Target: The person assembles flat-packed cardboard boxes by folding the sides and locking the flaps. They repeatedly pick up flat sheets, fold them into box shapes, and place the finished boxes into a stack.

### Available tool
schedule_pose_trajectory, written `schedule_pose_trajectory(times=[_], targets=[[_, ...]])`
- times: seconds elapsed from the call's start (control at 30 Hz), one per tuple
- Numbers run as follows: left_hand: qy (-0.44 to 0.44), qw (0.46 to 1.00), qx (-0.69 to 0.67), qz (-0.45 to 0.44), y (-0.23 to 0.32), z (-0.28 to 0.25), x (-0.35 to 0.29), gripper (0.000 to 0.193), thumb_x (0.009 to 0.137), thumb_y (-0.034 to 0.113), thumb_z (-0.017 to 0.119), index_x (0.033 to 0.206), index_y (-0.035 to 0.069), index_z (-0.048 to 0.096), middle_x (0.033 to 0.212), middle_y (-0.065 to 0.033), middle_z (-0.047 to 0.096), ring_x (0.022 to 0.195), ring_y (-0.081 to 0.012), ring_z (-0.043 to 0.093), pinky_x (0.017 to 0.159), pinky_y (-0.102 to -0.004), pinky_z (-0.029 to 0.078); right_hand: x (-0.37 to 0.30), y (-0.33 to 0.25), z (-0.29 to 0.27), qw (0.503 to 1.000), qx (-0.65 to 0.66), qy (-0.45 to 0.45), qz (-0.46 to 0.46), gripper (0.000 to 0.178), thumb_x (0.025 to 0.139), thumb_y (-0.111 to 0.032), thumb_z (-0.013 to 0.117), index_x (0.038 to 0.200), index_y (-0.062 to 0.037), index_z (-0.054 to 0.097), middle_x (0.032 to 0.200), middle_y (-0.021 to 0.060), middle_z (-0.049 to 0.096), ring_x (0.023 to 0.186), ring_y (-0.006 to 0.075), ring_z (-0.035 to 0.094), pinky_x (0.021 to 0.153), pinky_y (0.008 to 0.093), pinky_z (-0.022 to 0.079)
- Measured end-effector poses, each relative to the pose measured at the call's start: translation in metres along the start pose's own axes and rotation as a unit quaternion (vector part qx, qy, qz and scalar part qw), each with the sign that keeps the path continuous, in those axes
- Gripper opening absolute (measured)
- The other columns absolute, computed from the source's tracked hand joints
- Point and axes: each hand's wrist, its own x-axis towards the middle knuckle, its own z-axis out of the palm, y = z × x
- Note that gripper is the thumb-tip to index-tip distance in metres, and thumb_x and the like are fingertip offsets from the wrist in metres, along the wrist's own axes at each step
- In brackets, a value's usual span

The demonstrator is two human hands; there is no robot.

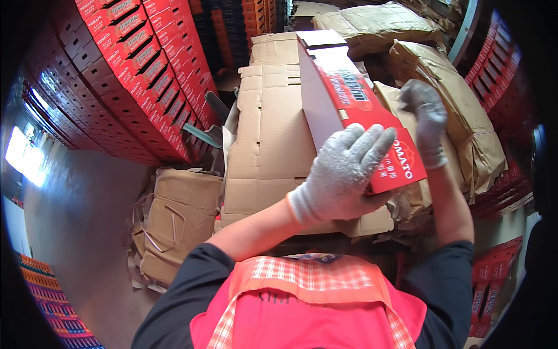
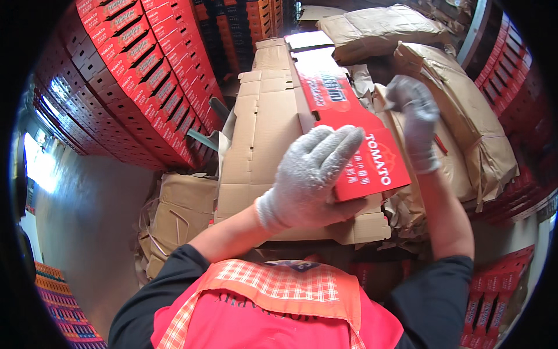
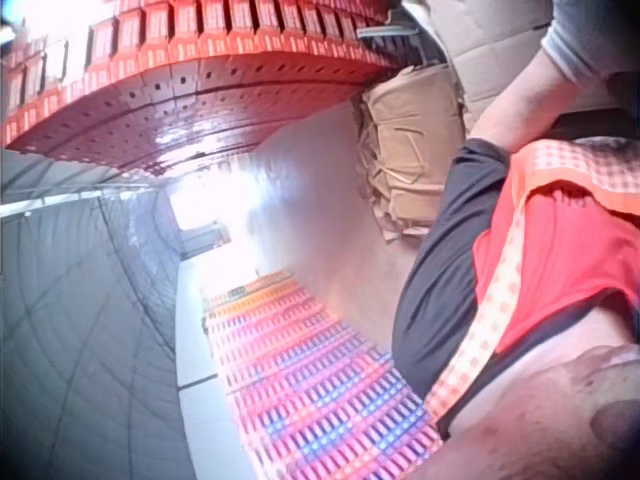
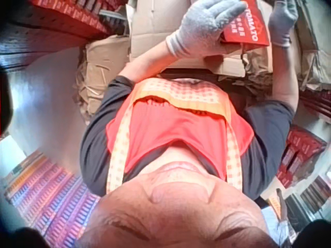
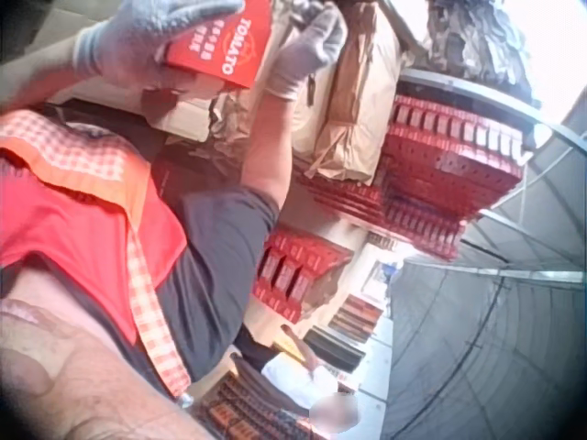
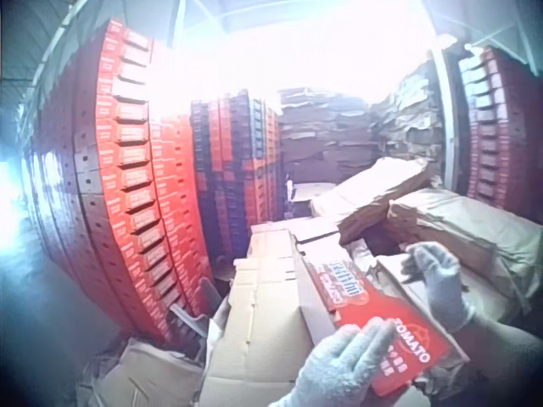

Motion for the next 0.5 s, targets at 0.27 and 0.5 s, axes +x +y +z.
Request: schedule_pose_trajectory(times=[0.27, 0.5], targets=[[0.18, 0.978, -0.064, -0.081, 0.002, 0.054, -0.011, 0.149, 0.054, 0.057, 0.089, 0.156, 0.001, -0.004, 0.158, -0.0357, 0.004, 0.145, -0.0523, 0.017, 0.111, -0.056, 0.031, -0.005, -0.153, 0.081, 0.876, -0.295, -0.334, 0.183, 0.037, 0.075, -0.025, 0.08, 0.095, -0.0035, 0.057, 0.087, 0.0054, 0.058, 0.082, 0.013, 0.056, 0.075, 0.0309, 0.049], [0.071, 0.934, -0.211, -0.281, 0.013, 0.069, -0.032, 0.143, 0.055, 0.059, 0.085, 0.154, 0.0, 0.001, 0.154, -0.0289, 0.015, 0.143, -0.0482, 0.017, 0.117, -0.0546, 0.016, 0.015, -0.123, 0.108, 0.834, -0.343, -0.433, 0.011, 0.015, 0.074, -0.008, 0.064, 0.08, -0.0051, 0.051, 0.067, 0.0081, 0.053, 0.063, 0.025, 0.055, 0.063, 0.0404, 0.046]])
